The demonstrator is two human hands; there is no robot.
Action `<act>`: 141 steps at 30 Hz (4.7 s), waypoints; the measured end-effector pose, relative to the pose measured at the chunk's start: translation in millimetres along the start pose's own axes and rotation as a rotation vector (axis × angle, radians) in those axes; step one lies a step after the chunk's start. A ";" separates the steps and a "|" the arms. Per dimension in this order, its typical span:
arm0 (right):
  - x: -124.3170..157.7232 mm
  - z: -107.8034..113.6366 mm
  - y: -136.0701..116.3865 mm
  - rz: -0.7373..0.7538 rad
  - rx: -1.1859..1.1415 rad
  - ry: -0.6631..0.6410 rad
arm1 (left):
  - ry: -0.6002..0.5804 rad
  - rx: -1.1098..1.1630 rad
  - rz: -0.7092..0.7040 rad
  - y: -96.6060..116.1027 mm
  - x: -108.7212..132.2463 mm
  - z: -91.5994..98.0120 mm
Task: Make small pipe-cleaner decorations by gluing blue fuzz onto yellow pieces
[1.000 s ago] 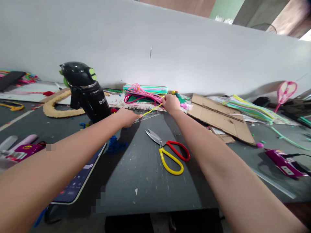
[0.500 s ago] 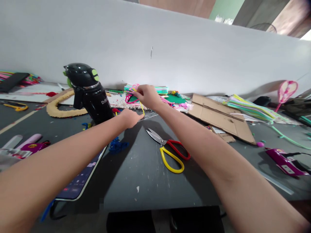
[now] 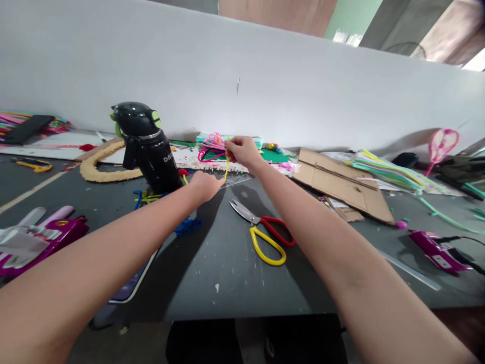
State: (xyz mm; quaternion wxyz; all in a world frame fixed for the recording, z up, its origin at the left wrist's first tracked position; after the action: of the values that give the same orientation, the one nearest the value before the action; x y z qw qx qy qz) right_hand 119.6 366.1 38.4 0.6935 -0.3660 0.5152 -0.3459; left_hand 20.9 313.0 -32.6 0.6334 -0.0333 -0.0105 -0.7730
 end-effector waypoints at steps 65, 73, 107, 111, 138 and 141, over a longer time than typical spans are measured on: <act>413.0 0.9 -185.8 0.328 0.433 -0.026 | 0.140 1.184 0.052 91.6 378.8 8.1; 417.1 -1.9 -188.0 0.350 0.427 -0.047 | 0.205 1.137 0.027 93.8 381.5 6.2; 429.0 -17.3 -163.6 0.364 0.426 -0.143 | 0.224 0.988 0.035 100.9 368.8 -18.7; 427.5 -10.0 -158.5 0.327 0.372 -0.052 | 0.224 1.007 0.013 101.4 371.5 -17.3; 434.3 -2.4 -136.5 -0.089 -0.355 -0.080 | 0.418 1.403 0.252 68.3 364.7 -30.8; 435.6 -1.9 -133.2 -0.078 -0.439 -0.052 | 0.421 1.529 0.315 63.3 362.6 -39.0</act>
State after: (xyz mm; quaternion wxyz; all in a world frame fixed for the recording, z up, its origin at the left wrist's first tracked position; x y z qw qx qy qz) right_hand 204.2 -73.1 -47.9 0.5965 -0.5367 0.5452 -0.2426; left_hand 10.6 -56.6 -49.6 0.5711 0.5544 -0.4119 -0.4437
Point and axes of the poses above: each hand's wrist, its own x-axis away from the middle knuckle, its own z-axis out of the back of the hand, y = z × x, the point moved 8 cm from there along -x, towards the middle knuckle, and after that the axes turned 13 degrees about z, right-handed, at the moved point
